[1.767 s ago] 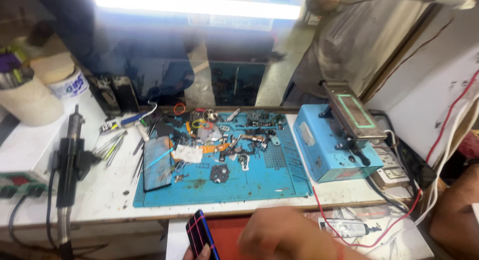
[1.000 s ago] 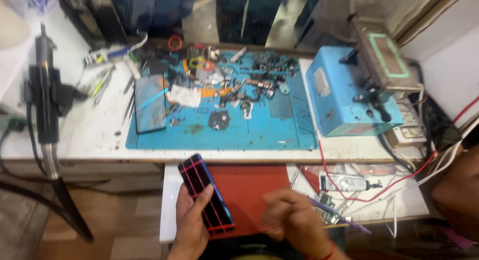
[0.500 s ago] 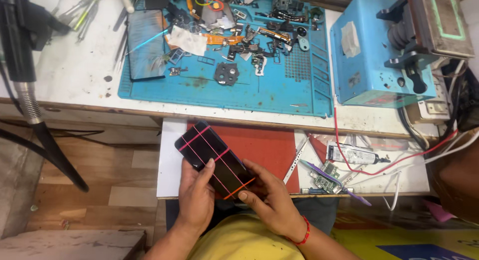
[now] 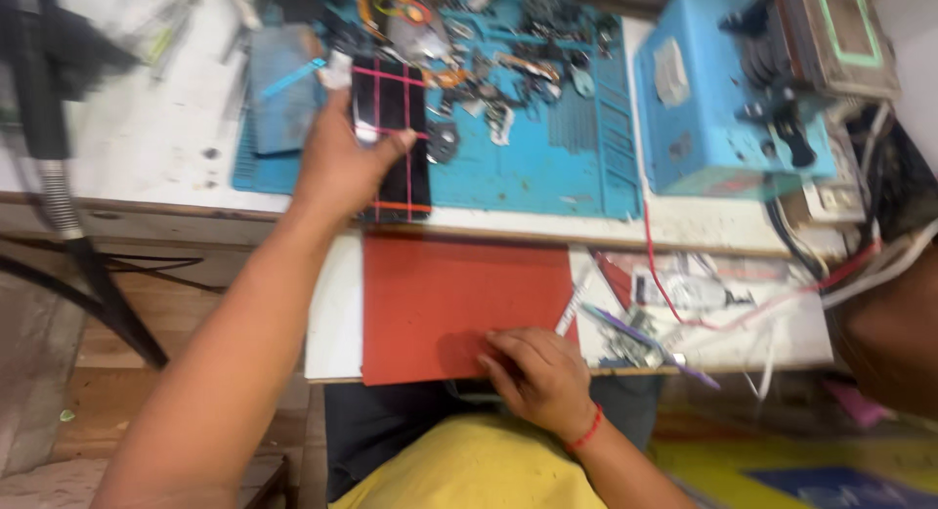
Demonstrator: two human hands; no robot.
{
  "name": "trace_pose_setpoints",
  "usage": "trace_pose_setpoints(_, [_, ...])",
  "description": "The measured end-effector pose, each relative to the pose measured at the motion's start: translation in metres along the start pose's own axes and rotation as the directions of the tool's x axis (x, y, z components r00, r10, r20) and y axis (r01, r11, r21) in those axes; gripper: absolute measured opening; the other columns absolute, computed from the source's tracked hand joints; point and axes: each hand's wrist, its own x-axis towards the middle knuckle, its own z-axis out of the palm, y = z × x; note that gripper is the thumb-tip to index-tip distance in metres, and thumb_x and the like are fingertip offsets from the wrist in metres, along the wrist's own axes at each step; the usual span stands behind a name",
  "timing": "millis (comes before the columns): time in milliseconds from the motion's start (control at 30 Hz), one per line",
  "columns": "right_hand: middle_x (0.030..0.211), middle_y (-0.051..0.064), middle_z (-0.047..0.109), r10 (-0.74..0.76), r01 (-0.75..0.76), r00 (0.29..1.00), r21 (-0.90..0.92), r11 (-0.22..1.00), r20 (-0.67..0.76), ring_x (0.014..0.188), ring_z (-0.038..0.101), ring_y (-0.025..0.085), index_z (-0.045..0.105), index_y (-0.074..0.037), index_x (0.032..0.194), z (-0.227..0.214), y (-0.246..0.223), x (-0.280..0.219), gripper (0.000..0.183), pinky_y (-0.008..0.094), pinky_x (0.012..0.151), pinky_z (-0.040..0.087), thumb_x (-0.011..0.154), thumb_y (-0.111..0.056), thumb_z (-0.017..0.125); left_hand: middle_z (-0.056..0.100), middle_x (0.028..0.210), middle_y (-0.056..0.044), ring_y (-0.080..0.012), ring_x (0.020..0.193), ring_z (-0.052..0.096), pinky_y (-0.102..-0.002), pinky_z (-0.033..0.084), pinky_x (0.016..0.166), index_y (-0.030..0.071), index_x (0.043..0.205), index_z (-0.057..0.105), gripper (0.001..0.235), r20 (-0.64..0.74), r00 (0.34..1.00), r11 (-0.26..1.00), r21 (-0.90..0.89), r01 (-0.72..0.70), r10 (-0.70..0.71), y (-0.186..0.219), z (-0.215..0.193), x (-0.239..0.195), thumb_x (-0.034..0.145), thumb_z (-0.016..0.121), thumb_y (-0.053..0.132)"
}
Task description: The person opens a blue Philips phone box and removes a new battery. They then disassemble a black feature phone, remove the old battery, and insert the new one. The person reassembles the phone and places it on the workbench.
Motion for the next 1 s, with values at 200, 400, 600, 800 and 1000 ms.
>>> trace_pose_setpoints(200, [0.086, 0.006, 0.069, -0.097, 0.090, 0.992, 0.089, 0.992, 0.083, 0.076, 0.069, 0.024, 0.070, -0.007, 0.094, -0.009, 0.004, 0.007, 0.016, 0.035, 0.064, 0.054, 0.084, -0.011, 0.082, 0.073, 0.126, -0.011, -0.0175, 0.114, 0.072, -0.030, 0.058, 0.096, -0.002, 0.141, 0.050, 0.061, 0.052, 0.998, 0.997, -0.058, 0.042, -0.039, -0.008, 0.007, 0.004, 0.087, 0.078, 0.006])
trace_pose_setpoints(400, [0.086, 0.004, 0.069, -0.100, 0.096, 0.989, 0.040, 0.995, 0.105, 0.075, 0.068, 0.023, 0.071, -0.007, 0.094, -0.009, 0.002, 0.008, 0.015, 0.035, 0.063, 0.053, 0.085, -0.014, 0.081, 0.077, 0.104, -0.015, -0.0250, 0.094, 0.076, -0.034, 0.055, 0.081, -0.001, 0.135, 0.059, 0.057, 0.014, 0.990, 0.908, 0.400, 0.122, -0.140, 0.001, 0.000, 0.000, 0.085, 0.080, 0.018])
trace_pose_setpoints(600, [0.084, 0.004, 0.068, -0.118, 0.115, 0.987, 0.028, 0.993, 0.107, 0.074, 0.067, 0.021, 0.072, -0.007, 0.096, -0.013, 0.004, 0.009, 0.016, 0.035, 0.062, 0.051, 0.087, -0.016, 0.082, 0.072, 0.093, -0.021, -0.0403, 0.086, 0.068, -0.050, 0.052, 0.080, -0.009, 0.125, 0.067, 0.063, 0.140, 0.968, 0.661, 0.710, -0.244, 0.206, 0.019, -0.006, -0.001, 0.087, 0.090, 0.036])
trace_pose_setpoints(800, [0.087, 0.005, 0.068, -0.136, 0.133, 0.987, 0.046, 0.990, 0.082, 0.076, 0.066, 0.022, 0.072, -0.007, 0.097, -0.012, 0.006, 0.004, 0.016, 0.035, 0.064, 0.051, 0.088, -0.015, 0.081, 0.071, 0.091, -0.019, -0.0406, 0.088, 0.067, -0.052, 0.051, 0.076, -0.002, 0.108, 0.074, 0.046, 0.126, 0.986, 0.524, 0.835, -0.166, 0.110, 0.032, -0.004, -0.013, 0.094, 0.088, 0.039])
trace_pose_setpoints(1000, [0.083, 0.005, 0.065, -0.109, 0.107, 0.991, 0.029, 0.994, 0.083, 0.073, 0.065, 0.023, 0.072, -0.008, 0.094, -0.013, 0.005, 0.004, 0.014, 0.037, 0.062, 0.050, 0.087, -0.016, 0.081, 0.071, 0.094, -0.020, -0.0405, 0.086, 0.068, -0.051, 0.054, 0.074, -0.002, 0.115, 0.073, 0.053, 0.143, 0.967, 0.413, 0.884, -0.220, 0.210, 0.043, 0.002, -0.017, 0.094, 0.086, 0.044])
